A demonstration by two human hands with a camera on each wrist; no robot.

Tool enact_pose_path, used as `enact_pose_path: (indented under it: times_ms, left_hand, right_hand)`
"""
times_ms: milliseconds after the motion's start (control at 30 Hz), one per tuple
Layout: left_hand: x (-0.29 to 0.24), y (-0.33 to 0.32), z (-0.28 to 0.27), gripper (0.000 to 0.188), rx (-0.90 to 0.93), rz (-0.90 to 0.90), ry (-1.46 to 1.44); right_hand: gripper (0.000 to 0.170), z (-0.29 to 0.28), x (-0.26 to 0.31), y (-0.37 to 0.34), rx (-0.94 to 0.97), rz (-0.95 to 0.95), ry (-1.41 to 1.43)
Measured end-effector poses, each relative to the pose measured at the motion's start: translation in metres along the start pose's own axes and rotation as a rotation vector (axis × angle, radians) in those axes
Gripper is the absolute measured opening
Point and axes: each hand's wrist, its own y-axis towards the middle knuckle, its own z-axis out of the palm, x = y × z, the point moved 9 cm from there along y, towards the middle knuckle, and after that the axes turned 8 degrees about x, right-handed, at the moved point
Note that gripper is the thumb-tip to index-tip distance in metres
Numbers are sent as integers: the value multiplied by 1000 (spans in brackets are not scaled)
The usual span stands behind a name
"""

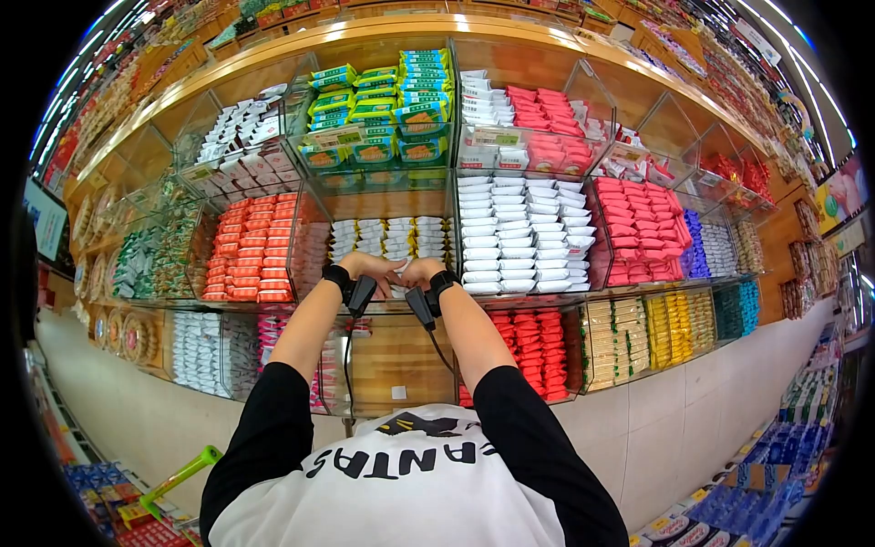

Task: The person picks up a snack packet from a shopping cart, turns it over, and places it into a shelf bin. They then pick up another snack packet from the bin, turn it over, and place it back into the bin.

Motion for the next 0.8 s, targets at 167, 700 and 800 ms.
enact_pose_path:
  times_ms: [167, 700, 800]
  left_hand:
    - [4, 6, -6, 81, 12, 77, 16]
    - [-32, -21, 12, 90, -114, 176, 85]
    - [-32, -18, 8, 87, -146, 154, 112]
  right_hand:
    - [47, -6, -5, 10, 10, 32, -74]
    - [55, 2, -8, 16, -10, 13, -119]
    - [46, 5, -5, -3, -28, 14, -110]
